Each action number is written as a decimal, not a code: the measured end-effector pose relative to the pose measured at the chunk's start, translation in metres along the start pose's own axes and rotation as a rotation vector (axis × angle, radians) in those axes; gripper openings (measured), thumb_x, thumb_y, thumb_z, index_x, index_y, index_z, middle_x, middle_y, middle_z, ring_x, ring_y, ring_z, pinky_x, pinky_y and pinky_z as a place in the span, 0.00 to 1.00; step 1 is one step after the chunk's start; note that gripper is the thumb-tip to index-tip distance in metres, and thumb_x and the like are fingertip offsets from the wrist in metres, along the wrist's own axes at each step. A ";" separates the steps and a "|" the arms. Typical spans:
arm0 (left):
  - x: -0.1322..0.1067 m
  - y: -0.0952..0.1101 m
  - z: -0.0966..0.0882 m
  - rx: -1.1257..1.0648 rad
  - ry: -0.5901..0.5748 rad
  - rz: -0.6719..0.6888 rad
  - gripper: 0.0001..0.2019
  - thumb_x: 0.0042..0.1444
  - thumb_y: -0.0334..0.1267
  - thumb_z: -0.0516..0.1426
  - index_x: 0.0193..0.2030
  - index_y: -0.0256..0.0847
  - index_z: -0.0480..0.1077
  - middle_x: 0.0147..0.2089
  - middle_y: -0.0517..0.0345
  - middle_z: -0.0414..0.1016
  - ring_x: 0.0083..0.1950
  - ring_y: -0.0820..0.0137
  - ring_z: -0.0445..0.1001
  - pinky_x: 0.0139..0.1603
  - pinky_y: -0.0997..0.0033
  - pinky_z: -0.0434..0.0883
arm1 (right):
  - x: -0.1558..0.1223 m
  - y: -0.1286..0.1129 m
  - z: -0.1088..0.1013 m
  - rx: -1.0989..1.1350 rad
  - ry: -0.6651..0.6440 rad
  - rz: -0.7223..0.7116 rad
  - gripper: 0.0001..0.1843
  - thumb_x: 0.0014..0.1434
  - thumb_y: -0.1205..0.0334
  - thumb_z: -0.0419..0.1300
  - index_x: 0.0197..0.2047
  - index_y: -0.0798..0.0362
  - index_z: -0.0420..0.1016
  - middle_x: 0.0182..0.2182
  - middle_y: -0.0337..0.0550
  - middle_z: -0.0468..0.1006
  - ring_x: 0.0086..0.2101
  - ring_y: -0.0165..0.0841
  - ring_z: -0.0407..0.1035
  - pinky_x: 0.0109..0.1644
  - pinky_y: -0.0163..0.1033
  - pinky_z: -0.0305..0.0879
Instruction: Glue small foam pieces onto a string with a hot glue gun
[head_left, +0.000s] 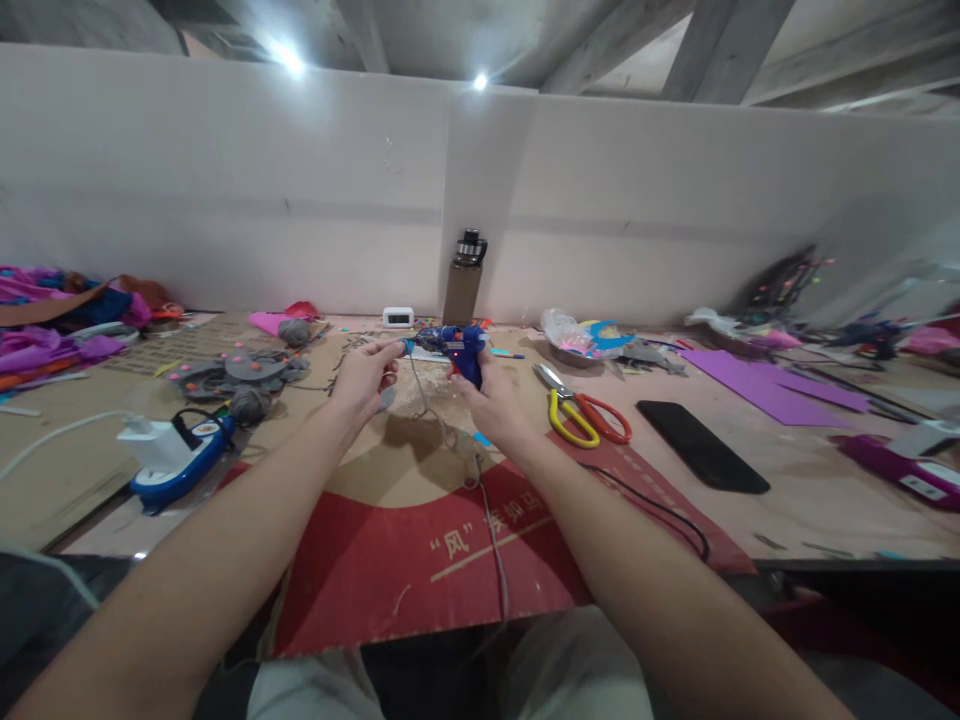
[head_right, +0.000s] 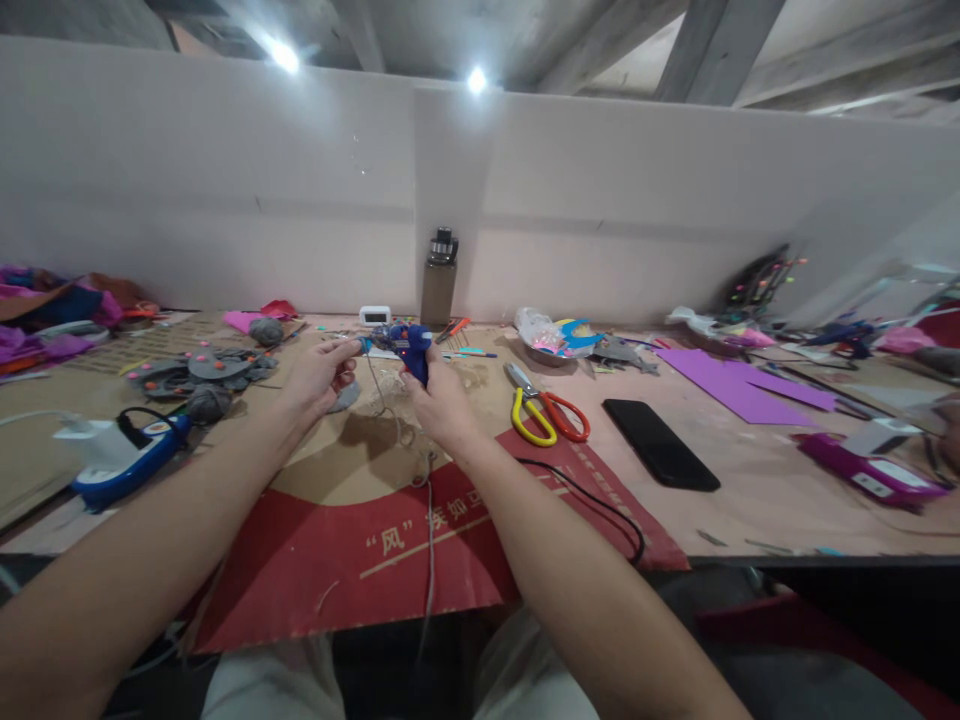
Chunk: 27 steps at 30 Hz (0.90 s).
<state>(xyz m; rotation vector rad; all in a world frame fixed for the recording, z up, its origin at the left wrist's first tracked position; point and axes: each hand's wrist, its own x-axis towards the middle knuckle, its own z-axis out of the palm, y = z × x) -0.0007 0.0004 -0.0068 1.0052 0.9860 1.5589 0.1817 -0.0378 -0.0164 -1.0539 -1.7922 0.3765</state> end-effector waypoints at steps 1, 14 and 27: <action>0.000 0.000 0.000 0.002 0.003 -0.004 0.14 0.35 0.37 0.66 0.29 0.35 0.70 0.23 0.63 0.66 0.20 0.82 0.60 0.16 0.81 0.53 | 0.000 0.000 0.000 -0.004 0.000 -0.003 0.18 0.57 0.61 0.52 0.51 0.51 0.63 0.41 0.45 0.74 0.39 0.36 0.69 0.44 0.41 0.64; -0.004 0.003 0.003 0.011 0.019 0.004 0.14 0.35 0.37 0.67 0.28 0.34 0.70 0.22 0.64 0.64 0.20 0.82 0.59 0.16 0.82 0.53 | -0.001 0.001 0.001 -0.003 -0.005 0.017 0.20 0.57 0.59 0.52 0.54 0.51 0.61 0.43 0.47 0.74 0.41 0.38 0.69 0.45 0.43 0.64; -0.001 0.001 0.002 0.003 0.004 -0.006 0.12 0.37 0.37 0.66 0.28 0.35 0.70 0.22 0.62 0.66 0.20 0.82 0.59 0.16 0.82 0.53 | -0.001 -0.001 0.000 -0.006 -0.011 0.047 0.19 0.57 0.60 0.52 0.52 0.50 0.62 0.42 0.47 0.75 0.41 0.39 0.69 0.45 0.44 0.64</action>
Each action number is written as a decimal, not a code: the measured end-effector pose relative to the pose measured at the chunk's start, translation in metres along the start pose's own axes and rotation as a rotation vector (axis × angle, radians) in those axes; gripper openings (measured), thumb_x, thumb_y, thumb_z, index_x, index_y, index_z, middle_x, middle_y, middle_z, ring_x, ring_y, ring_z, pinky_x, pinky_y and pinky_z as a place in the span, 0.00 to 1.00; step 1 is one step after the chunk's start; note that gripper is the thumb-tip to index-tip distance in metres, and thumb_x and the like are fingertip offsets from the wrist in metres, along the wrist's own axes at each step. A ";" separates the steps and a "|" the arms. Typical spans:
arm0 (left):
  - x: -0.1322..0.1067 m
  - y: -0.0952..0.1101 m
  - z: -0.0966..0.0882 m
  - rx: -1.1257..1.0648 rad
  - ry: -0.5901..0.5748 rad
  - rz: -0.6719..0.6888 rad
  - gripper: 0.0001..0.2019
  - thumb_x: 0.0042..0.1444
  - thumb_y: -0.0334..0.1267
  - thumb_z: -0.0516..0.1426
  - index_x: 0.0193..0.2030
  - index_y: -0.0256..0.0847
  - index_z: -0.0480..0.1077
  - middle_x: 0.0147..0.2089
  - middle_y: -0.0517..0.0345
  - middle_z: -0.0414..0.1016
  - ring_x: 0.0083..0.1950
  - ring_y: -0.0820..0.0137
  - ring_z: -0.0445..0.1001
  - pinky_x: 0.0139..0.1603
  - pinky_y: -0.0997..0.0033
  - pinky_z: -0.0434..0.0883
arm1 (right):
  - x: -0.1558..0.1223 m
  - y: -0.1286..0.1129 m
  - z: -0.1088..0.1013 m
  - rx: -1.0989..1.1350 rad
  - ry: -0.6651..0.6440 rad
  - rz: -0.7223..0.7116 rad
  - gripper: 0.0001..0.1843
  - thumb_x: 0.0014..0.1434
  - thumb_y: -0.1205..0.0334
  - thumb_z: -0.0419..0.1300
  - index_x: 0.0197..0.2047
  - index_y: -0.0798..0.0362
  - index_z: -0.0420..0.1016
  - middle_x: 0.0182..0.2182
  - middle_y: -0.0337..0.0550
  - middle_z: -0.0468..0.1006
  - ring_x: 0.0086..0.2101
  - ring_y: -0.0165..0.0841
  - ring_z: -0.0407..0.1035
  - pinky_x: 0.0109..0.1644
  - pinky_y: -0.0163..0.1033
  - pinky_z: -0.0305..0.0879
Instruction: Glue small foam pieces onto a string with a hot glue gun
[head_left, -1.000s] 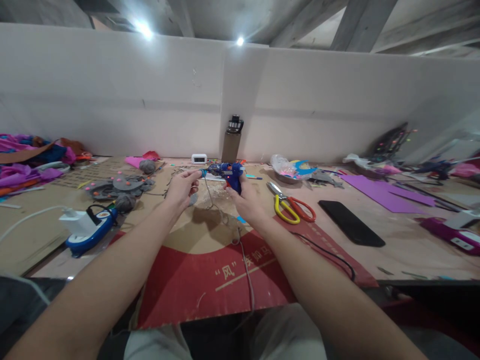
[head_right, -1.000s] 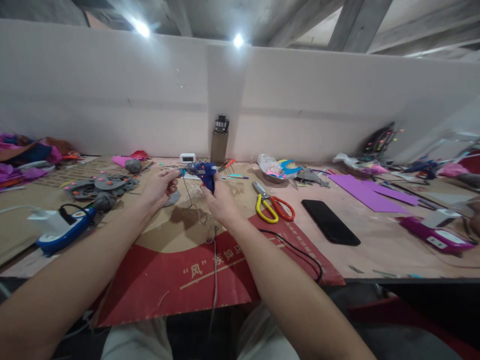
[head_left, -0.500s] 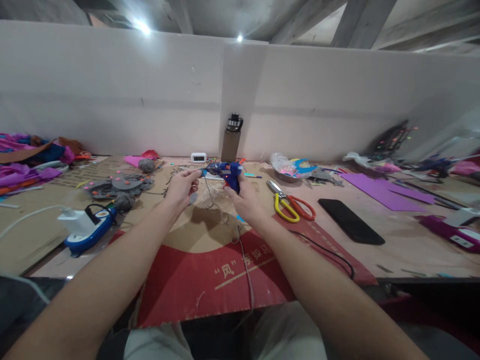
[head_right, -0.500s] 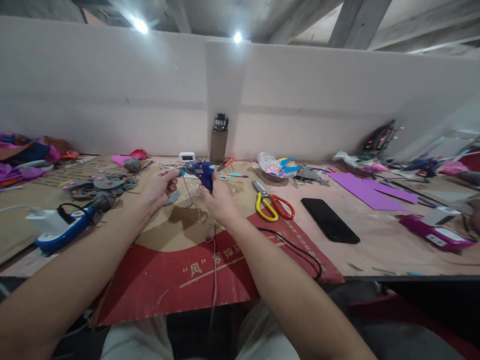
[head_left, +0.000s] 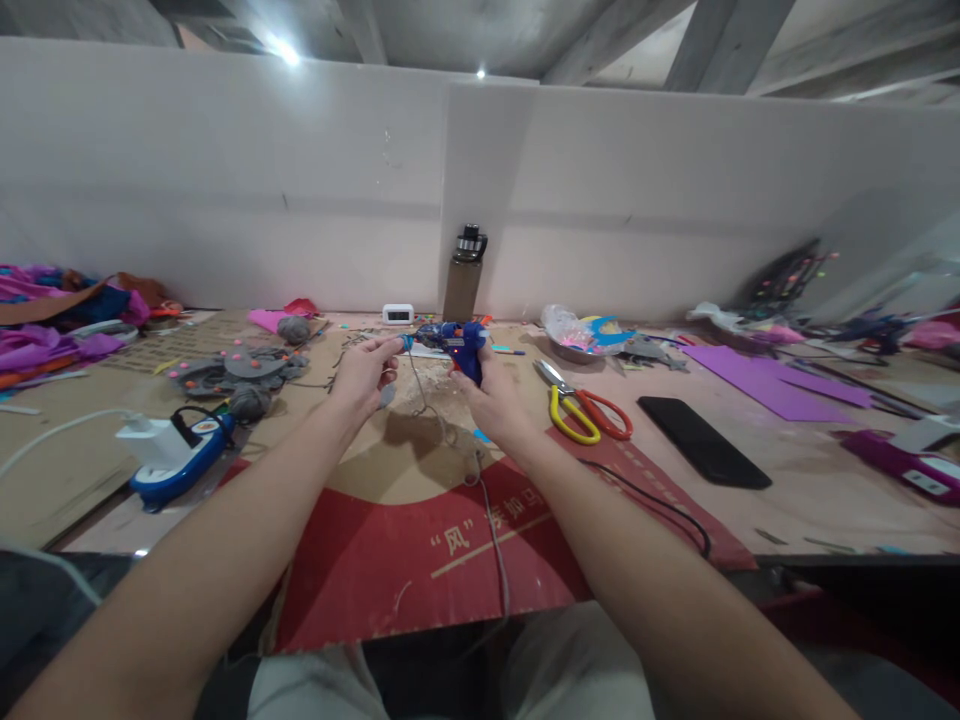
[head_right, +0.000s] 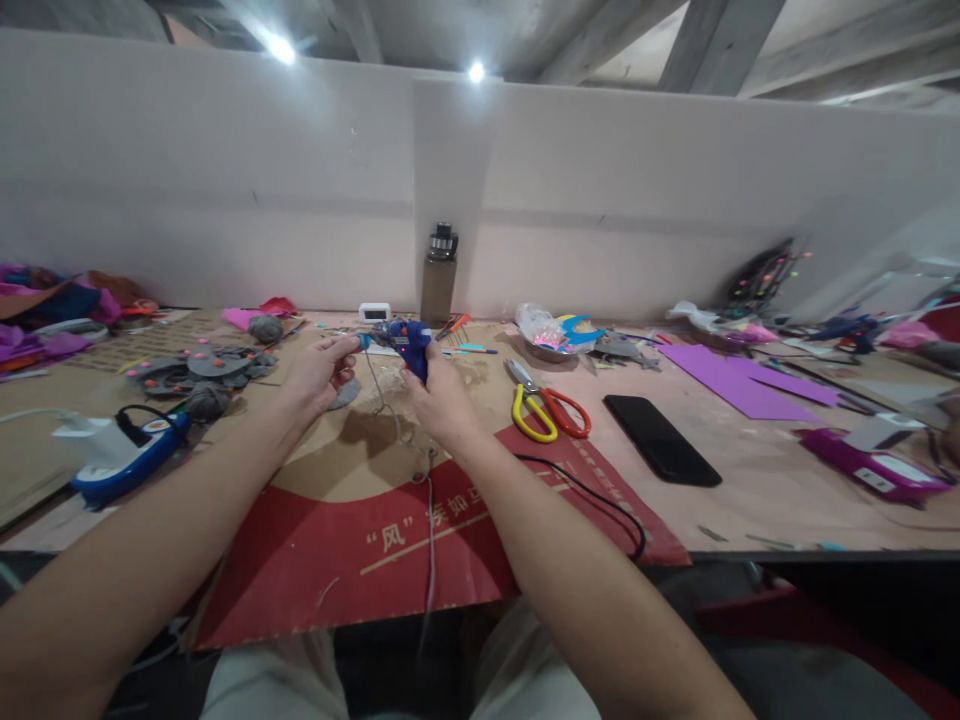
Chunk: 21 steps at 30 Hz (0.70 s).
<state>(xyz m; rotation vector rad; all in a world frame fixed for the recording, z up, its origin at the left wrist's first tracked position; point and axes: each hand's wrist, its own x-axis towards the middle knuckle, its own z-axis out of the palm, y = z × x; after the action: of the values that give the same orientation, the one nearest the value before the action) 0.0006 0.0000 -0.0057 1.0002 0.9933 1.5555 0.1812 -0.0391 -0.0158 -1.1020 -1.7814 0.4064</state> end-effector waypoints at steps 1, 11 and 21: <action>0.000 0.000 0.000 0.002 -0.005 -0.003 0.12 0.36 0.37 0.66 0.28 0.35 0.70 0.22 0.62 0.66 0.20 0.82 0.59 0.16 0.82 0.53 | 0.000 0.000 0.000 -0.001 -0.004 0.000 0.20 0.57 0.60 0.52 0.53 0.50 0.62 0.42 0.47 0.75 0.41 0.39 0.69 0.45 0.44 0.64; -0.001 0.000 0.003 0.037 -0.005 0.007 0.12 0.36 0.37 0.65 0.28 0.35 0.70 0.24 0.62 0.66 0.20 0.82 0.59 0.16 0.82 0.53 | -0.002 -0.003 0.000 0.003 -0.020 -0.009 0.19 0.57 0.60 0.51 0.52 0.52 0.61 0.42 0.47 0.75 0.39 0.38 0.69 0.44 0.44 0.64; -0.003 0.003 0.002 0.013 -0.001 0.017 0.11 0.37 0.36 0.64 0.27 0.35 0.68 0.23 0.63 0.65 0.20 0.82 0.59 0.16 0.81 0.52 | -0.001 -0.002 -0.001 0.006 -0.009 0.003 0.19 0.57 0.61 0.52 0.53 0.50 0.62 0.41 0.47 0.75 0.42 0.40 0.69 0.46 0.46 0.63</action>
<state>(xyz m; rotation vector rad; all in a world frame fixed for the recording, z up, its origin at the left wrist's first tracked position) 0.0017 -0.0035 -0.0025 1.0210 0.9978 1.5634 0.1811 -0.0417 -0.0145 -1.1003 -1.7859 0.4187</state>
